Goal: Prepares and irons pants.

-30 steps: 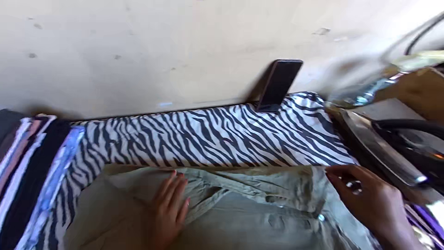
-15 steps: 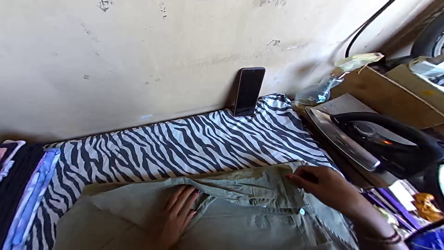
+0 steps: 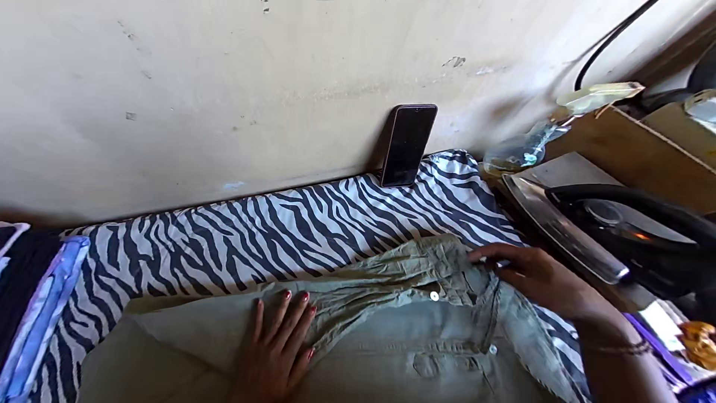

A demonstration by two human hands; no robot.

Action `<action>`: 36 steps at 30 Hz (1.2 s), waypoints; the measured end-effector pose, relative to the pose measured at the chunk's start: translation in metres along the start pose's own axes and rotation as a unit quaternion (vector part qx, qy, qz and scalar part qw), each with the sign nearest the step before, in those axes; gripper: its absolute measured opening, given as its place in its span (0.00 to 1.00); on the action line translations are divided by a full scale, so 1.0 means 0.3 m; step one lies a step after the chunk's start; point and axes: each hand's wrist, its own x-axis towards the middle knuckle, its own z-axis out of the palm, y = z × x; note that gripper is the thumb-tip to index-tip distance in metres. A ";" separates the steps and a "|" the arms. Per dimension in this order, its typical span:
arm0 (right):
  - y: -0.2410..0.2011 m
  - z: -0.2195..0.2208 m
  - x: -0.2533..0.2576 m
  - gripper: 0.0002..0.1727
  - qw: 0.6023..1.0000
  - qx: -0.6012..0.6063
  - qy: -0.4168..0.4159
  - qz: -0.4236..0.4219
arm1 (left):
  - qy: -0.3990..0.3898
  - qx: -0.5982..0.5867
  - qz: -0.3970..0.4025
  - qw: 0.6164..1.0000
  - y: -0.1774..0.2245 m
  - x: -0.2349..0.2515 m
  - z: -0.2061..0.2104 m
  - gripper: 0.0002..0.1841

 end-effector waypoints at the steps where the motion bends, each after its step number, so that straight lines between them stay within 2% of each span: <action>1: 0.002 -0.002 -0.024 0.22 0.998 -0.033 -0.037 -0.025 | -0.011 -0.009 0.006 1.000 0.007 -0.011 -0.008 0.34; 4: -0.022 0.057 -0.035 0.27 0.992 -0.088 -0.070 -0.054 | -0.044 -0.025 -0.001 0.999 0.035 -0.030 -0.037 0.37; 7: -0.047 0.112 0.050 0.13 0.993 -0.086 -0.027 -0.082 | -0.039 -0.030 -0.028 0.998 0.042 -0.031 -0.038 0.41; 8: -0.062 0.108 0.087 0.13 0.994 -0.071 -0.047 -0.074 | -0.037 -0.025 -0.032 0.999 0.041 -0.030 -0.035 0.41; 11: -0.119 0.078 0.178 0.25 0.986 0.002 -0.163 -0.014 | -0.033 -0.010 -0.026 0.999 0.038 -0.034 -0.028 0.37; 12: -0.129 0.076 0.200 0.27 0.983 0.041 -0.179 0.018 | -0.033 -0.008 -0.023 0.999 0.034 -0.036 -0.028 0.35; 15: -0.118 0.067 0.241 0.34 0.978 0.116 -0.140 0.099 | -0.024 -0.032 -0.025 0.999 0.034 -0.025 -0.031 0.33; 17: -0.103 0.059 0.244 0.33 0.988 0.064 -0.081 0.115 | 0.027 -0.070 -0.016 0.997 0.044 0.026 -0.038 0.26; 19: -0.094 0.077 0.247 0.28 0.995 0.004 -0.003 0.101 | 0.072 -0.094 -0.007 0.993 0.063 0.093 -0.031 0.18; 21: -0.076 0.100 0.275 0.34 0.996 -0.048 0.036 0.059 | 0.070 -0.100 -0.001 0.993 0.068 0.135 0.006 0.17; 23: -0.043 0.117 0.319 0.41 0.997 -0.063 0.028 0.016 | 0.060 -0.082 0.022 0.995 0.061 0.147 0.043 0.20; 24: -0.025 0.125 0.338 0.37 0.998 -0.056 0.019 -0.021 | 0.053 -0.069 0.037 0.996 0.058 0.146 0.051 0.21; 27: -0.058 0.136 0.352 0.15 0.993 -0.065 0.036 -0.091 | 0.033 -0.048 0.074 0.996 0.053 0.128 0.055 0.24; 30: -0.114 0.109 0.343 0.15 0.986 -0.143 0.088 0.018 | 0.019 -0.037 0.090 0.995 0.049 0.123 0.058 0.25; 32: -0.071 0.117 0.347 0.16 0.972 -0.201 0.066 0.100 | 0.001 -0.016 0.073 0.997 0.051 0.117 0.054 0.27; 34: -0.065 0.123 0.343 0.18 0.954 -0.250 0.050 0.160 | -0.008 0.003 0.021 1.000 0.050 0.130 0.048 0.30; 36: -0.067 0.113 0.311 0.18 0.946 -0.270 0.074 0.164 | -0.012 0.000 -0.048 0.999 0.054 0.131 0.045 0.35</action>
